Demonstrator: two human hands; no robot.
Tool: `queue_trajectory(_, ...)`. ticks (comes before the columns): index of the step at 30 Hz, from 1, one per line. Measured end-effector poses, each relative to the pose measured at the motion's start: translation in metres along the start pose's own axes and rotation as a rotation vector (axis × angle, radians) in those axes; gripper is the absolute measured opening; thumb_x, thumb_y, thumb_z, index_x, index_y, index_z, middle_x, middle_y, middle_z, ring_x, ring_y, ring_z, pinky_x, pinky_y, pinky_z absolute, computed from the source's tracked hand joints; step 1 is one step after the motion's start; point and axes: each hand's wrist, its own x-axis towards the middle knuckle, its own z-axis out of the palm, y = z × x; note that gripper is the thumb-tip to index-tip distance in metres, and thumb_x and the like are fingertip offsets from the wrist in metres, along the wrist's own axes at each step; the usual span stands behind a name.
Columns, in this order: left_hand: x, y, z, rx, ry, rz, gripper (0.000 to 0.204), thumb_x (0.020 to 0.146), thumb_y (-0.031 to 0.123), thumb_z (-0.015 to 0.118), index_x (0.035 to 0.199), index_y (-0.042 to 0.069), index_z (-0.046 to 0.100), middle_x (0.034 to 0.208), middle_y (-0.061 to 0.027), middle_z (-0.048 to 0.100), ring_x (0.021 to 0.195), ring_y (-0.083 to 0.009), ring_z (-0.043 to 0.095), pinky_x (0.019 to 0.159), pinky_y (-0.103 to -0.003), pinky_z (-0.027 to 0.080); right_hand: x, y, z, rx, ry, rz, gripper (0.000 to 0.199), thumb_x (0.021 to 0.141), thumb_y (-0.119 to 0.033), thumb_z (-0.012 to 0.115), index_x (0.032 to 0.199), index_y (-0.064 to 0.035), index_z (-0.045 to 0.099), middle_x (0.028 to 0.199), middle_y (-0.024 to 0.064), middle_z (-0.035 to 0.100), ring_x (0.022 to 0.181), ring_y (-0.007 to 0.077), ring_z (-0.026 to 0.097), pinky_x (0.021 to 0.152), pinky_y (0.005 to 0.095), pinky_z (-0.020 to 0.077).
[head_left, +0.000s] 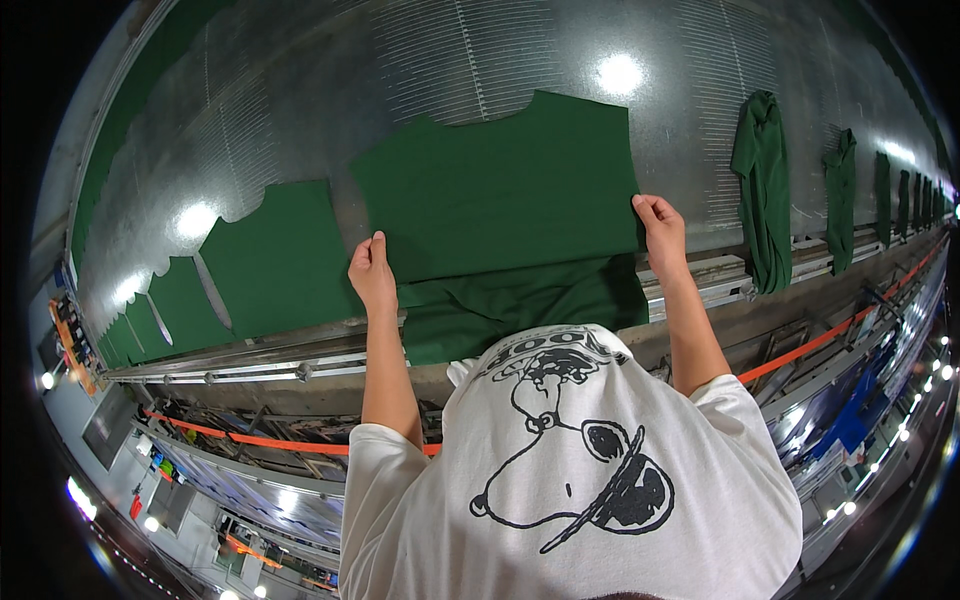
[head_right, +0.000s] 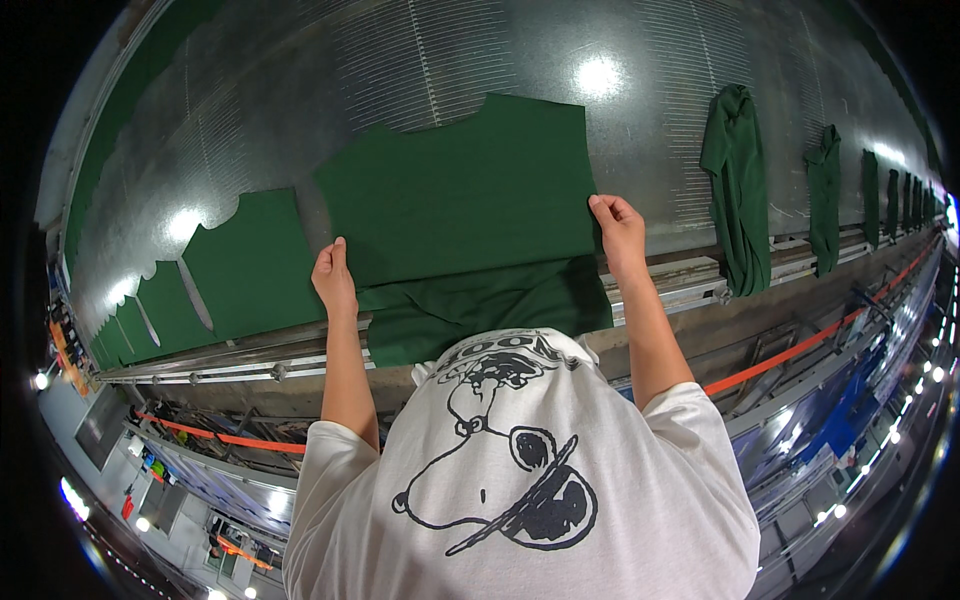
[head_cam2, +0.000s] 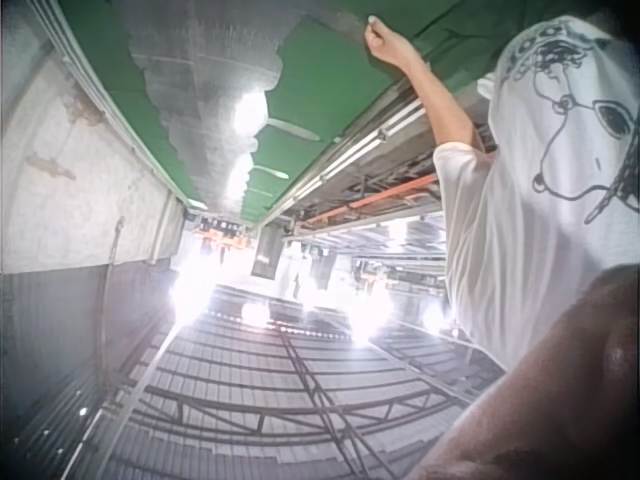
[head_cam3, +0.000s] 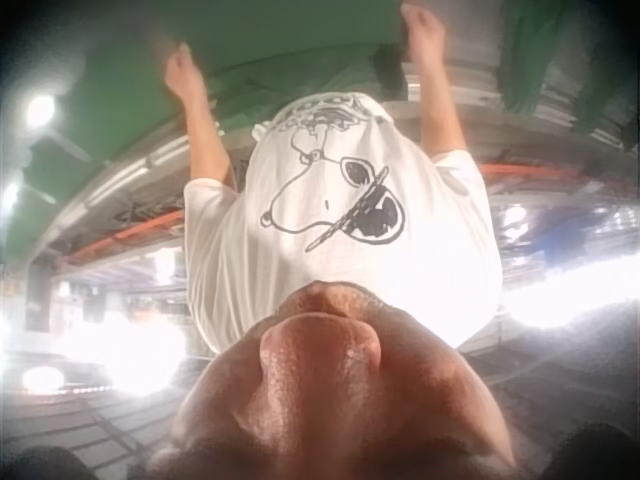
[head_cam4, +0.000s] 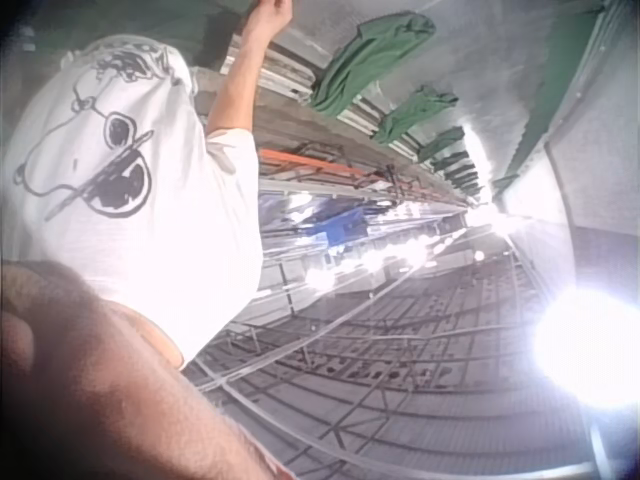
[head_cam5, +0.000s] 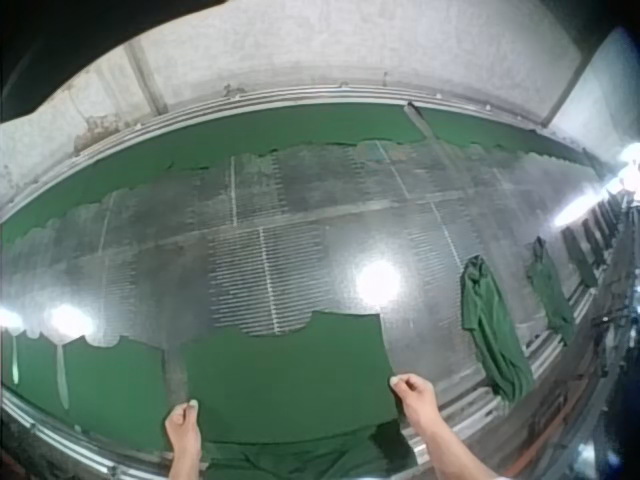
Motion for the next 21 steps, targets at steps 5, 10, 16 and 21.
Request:
queue_trajectory(5, 0.002, -0.006, -0.001, -0.023, 0.005, 0.025, 0.028, 0.1, 0.025, 0.07, 0.093, -0.002, 0.069, 0.071, 0.0091, 0.048, 0.063, -0.0014, 0.034, 0.054, -0.023, 0.025, -0.001, 0.003, -0.002, 0.011, -0.006, 0.001, 0.017, 0.101, -0.016, 0.069, 0.102, 0.0006, 0.07, 0.091, -0.0016, 0.067, 0.083, 0.0051, 0.058, 0.076, 0.0211, 0.0465)
queue_trajectory(10, 0.001, -0.009, -0.003, 0.036, 0.014, 0.038, 0.029, 0.1, 0.026, 0.07, 0.093, -0.002, 0.069, 0.072, 0.0089, 0.05, 0.064, -0.0021, 0.036, 0.055, -0.023, 0.027, -0.003, 0.002, -0.001, 0.02, -0.002, 0.012, 0.016, 0.101, -0.016, 0.069, 0.102, 0.0005, 0.07, 0.091, -0.0019, 0.067, 0.083, 0.005, 0.058, 0.076, 0.0211, 0.0465)
queue_trajectory(16, -0.002, -0.005, -0.003, 0.036, 0.01, 0.006, 0.025, 0.101, 0.025, 0.07, 0.093, 0.001, 0.07, 0.076, 0.0093, 0.052, 0.068, -0.0013, 0.039, 0.06, -0.021, 0.03, -0.003, 0.003, -0.001, 0.006, -0.005, 0.009, 0.016, 0.101, -0.016, 0.069, 0.102, 0.0002, 0.07, 0.09, -0.0021, 0.067, 0.082, 0.0052, 0.058, 0.075, 0.0211, 0.0465)
queue_trajectory(21, -0.003, -0.005, -0.003, 0.007, 0.0, -0.013, 0.025, 0.101, 0.024, 0.07, 0.094, 0.0, 0.071, 0.076, 0.0092, 0.053, 0.068, -0.0013, 0.039, 0.06, -0.021, 0.031, -0.004, 0.003, -0.001, 0.016, -0.002, 0.011, 0.015, 0.101, -0.015, 0.069, 0.101, -0.0004, 0.07, 0.09, -0.002, 0.068, 0.082, 0.0052, 0.058, 0.075, 0.0213, 0.0467)
